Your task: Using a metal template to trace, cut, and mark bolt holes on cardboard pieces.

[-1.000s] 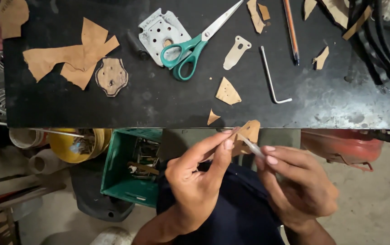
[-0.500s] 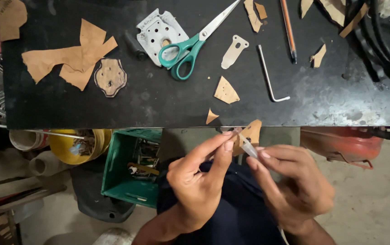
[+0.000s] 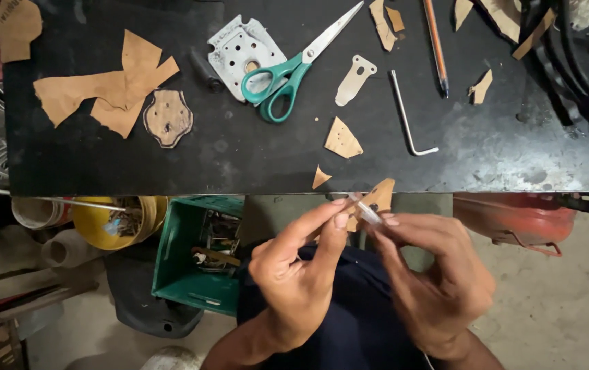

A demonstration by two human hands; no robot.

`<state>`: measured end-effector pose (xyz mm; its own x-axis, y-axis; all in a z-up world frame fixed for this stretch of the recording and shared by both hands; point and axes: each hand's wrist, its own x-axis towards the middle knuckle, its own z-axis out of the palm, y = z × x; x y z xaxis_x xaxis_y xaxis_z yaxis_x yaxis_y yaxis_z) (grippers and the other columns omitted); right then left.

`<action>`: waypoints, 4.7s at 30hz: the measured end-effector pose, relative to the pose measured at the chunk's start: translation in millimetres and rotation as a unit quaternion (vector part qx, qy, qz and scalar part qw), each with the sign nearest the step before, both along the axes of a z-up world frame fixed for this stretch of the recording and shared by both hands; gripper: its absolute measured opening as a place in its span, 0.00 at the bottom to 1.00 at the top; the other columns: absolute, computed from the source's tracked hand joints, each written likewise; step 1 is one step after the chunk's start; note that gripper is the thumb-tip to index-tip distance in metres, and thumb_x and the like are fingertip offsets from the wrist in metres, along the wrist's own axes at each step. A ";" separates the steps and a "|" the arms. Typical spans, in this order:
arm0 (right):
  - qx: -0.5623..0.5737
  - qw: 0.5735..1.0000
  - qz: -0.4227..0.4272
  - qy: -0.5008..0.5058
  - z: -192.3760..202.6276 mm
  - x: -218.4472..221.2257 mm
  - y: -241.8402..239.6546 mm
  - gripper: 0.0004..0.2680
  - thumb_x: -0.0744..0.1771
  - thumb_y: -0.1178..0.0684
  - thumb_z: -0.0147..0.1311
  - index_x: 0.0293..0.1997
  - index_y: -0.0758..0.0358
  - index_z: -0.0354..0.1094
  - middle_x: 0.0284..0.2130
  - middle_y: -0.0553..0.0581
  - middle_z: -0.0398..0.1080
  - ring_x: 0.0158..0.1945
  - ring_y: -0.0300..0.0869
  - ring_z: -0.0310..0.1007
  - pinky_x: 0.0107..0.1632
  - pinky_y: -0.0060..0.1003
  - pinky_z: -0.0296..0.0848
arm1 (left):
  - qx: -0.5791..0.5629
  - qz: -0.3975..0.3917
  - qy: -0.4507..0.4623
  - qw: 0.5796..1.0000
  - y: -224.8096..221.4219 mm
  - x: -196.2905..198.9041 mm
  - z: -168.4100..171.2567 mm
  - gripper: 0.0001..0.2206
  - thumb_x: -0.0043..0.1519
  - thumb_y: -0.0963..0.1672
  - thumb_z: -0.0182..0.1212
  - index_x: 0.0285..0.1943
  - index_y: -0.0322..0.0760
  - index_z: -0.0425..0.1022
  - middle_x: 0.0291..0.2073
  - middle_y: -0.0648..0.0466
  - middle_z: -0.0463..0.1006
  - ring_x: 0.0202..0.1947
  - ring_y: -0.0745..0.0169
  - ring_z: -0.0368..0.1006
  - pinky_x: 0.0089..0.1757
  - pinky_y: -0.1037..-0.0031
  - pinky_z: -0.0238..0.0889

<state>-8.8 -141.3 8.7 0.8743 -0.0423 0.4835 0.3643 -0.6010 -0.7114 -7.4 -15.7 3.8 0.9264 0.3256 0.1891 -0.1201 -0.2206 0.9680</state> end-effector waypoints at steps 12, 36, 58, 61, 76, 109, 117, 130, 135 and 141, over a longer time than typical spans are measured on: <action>0.009 0.997 -0.032 0.066 4.7 -1.9 4.2 0.02 0.67 0.63 0.58 0.36 0.73 0.72 0.31 0.63 0.76 0.31 0.46 0.74 0.38 0.34 0.70 | 0.027 -0.004 -0.011 1.000 0.9 -1.1 1.7 0.07 0.64 0.41 0.64 0.46 0.31 0.82 0.38 0.48 0.87 0.35 0.68 0.85 0.39 0.80 0.79; -0.107 0.993 0.031 0.034 24.1 7.5 -31.4 0.06 0.65 0.58 0.67 0.36 0.62 0.71 0.35 0.52 0.78 0.26 0.37 0.67 0.34 0.28 0.69 | 0.141 -0.003 -0.183 0.973 -18.2 32.8 7.5 0.02 0.61 0.34 0.65 0.41 0.26 0.79 0.39 0.43 0.85 0.40 0.53 0.86 0.46 0.70 0.82; 0.024 0.966 0.219 0.138 14.0 55.2 -54.5 0.07 0.68 0.55 0.50 0.30 0.63 0.72 0.31 0.52 0.77 0.37 0.40 0.75 0.43 0.30 0.73 | -0.151 -0.447 0.017 0.882 53.4 55.6 12.1 0.06 0.67 0.44 0.63 0.51 0.41 0.78 0.44 0.53 0.80 0.49 0.56 0.79 0.53 0.68 0.74; 0.030 0.962 0.233 0.136 12.7 56.4 -59.5 0.07 0.67 0.56 0.50 0.34 0.62 0.74 0.30 0.54 0.75 0.35 0.38 0.77 0.37 0.26 0.77 | -0.182 -0.457 0.028 0.870 56.6 54.8 14.8 0.05 0.67 0.42 0.65 0.50 0.41 0.79 0.43 0.50 0.80 0.46 0.57 0.80 0.52 0.70 0.74; -0.145 0.974 -0.160 0.071 -48.1 64.4 -129.6 0.04 0.81 0.68 0.70 0.61 0.75 0.78 0.52 0.64 0.72 0.46 0.45 0.70 0.49 0.37 0.72 | -0.367 -0.123 0.099 0.917 55.2 40.8 -16.7 0.10 0.69 0.44 0.55 0.53 0.29 0.69 0.29 0.49 0.76 0.26 0.62 0.73 0.34 0.75 0.70; -0.188 0.971 0.126 0.081 -15.4 -3.5 -40.4 0.06 0.66 0.54 0.61 0.45 0.58 0.73 0.42 0.50 0.78 0.50 0.43 0.79 0.56 0.37 0.69 | -0.552 -0.287 0.045 0.781 58.1 40.1 -7.3 0.21 0.74 0.55 0.41 0.46 0.38 0.70 0.56 0.25 0.74 0.62 0.24 0.72 0.56 0.46 0.73; -0.179 0.972 0.152 0.004 -2.8 9.3 -21.6 0.06 0.68 0.59 0.62 0.45 0.66 0.70 0.40 0.56 0.77 0.45 0.48 0.78 0.52 0.40 0.71 | -0.510 -0.299 0.053 0.805 51.0 32.5 1.3 0.17 0.77 0.52 0.36 0.47 0.41 0.65 0.59 0.24 0.72 0.65 0.28 0.70 0.60 0.51 0.71; -0.188 0.976 0.112 -0.007 13.8 7.3 -14.7 0.06 0.66 0.60 0.71 0.43 0.64 0.77 0.37 0.62 0.73 0.44 0.50 0.75 0.59 0.55 0.76 | -0.463 -0.307 0.060 0.830 48.9 25.1 2.5 0.21 0.77 0.54 0.35 0.54 0.37 0.69 0.62 0.31 0.72 0.65 0.36 0.71 0.65 0.53 0.67; -0.217 0.970 0.106 -0.003 25.4 9.8 -7.8 0.03 0.66 0.54 0.66 0.38 0.59 0.79 0.33 0.58 0.74 0.42 0.47 0.74 0.63 0.53 0.68 | -0.374 -0.202 0.050 0.904 39.3 22.4 0.8 0.21 0.75 0.52 0.35 0.48 0.31 0.68 0.50 0.36 0.79 0.51 0.47 0.78 0.50 0.67 0.75; -0.150 0.974 0.147 0.091 20.5 56.7 -51.1 0.08 0.70 0.71 0.62 0.51 0.77 0.66 0.43 0.73 0.64 0.42 0.55 0.65 0.43 0.44 0.65 | -0.399 -0.096 0.003 0.912 57.2 25.1 -9.8 0.20 0.73 0.51 0.37 0.44 0.30 0.67 0.44 0.32 0.79 0.46 0.38 0.80 0.41 0.64 0.77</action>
